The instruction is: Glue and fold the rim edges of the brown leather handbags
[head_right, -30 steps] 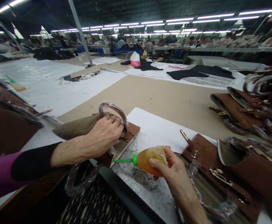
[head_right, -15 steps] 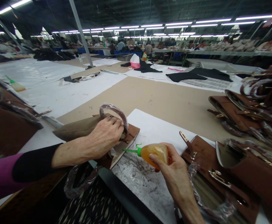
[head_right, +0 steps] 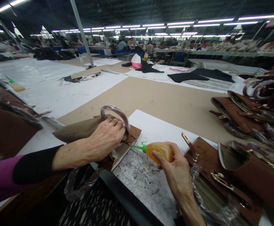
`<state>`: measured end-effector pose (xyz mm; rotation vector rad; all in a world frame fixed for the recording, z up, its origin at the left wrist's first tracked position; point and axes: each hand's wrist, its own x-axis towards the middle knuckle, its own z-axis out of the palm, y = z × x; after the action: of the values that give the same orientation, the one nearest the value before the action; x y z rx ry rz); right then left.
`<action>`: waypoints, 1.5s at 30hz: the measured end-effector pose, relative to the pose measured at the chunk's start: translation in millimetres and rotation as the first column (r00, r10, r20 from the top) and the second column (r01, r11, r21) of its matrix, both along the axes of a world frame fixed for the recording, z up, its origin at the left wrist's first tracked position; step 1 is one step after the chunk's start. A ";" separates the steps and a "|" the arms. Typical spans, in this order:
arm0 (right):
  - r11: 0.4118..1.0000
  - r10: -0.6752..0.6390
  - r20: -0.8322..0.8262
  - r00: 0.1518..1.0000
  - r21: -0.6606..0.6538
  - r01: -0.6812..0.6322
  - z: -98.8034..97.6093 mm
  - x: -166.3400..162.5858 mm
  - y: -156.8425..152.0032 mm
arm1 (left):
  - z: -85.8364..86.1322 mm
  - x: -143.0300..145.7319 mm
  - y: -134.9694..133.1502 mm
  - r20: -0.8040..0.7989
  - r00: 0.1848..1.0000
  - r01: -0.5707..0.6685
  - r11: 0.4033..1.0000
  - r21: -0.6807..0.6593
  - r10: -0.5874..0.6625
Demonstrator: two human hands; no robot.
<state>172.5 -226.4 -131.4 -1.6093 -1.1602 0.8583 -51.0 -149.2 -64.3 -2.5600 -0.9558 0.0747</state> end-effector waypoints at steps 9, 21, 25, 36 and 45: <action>0.995 0.076 -0.127 0.989 -0.048 -0.083 9.4 -0.7 -16.1 | 0.7 0.2 -0.2 -0.013 1.000 -0.002 1.000 -0.019 0.002; 0.994 0.037 -0.344 0.938 -0.087 -0.071 8.7 -11.1 -30.1 | -2.7 -0.7 0.6 -0.025 1.000 0.005 1.000 0.011 -0.005; 0.991 0.045 -0.441 0.896 -0.092 -0.095 -1.8 -11.5 -34.6 | 0.0 -0.2 0.1 -0.025 1.000 0.006 1.000 -0.005 -0.006; 0.982 0.015 -0.510 0.860 -0.155 -0.109 -15.9 -13.1 -39.4 | -4.1 -1.5 1.1 -0.020 1.000 0.017 0.999 0.030 -0.017; 0.977 0.013 -0.509 0.861 -0.177 -0.119 -13.4 -12.9 -44.2 | -2.6 -2.0 0.4 -0.040 0.999 0.025 0.999 0.024 -0.024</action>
<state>159.6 -270.7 -144.9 -1.3806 -0.7704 1.3855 -53.0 -148.7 -66.9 -2.5373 -0.9050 0.1056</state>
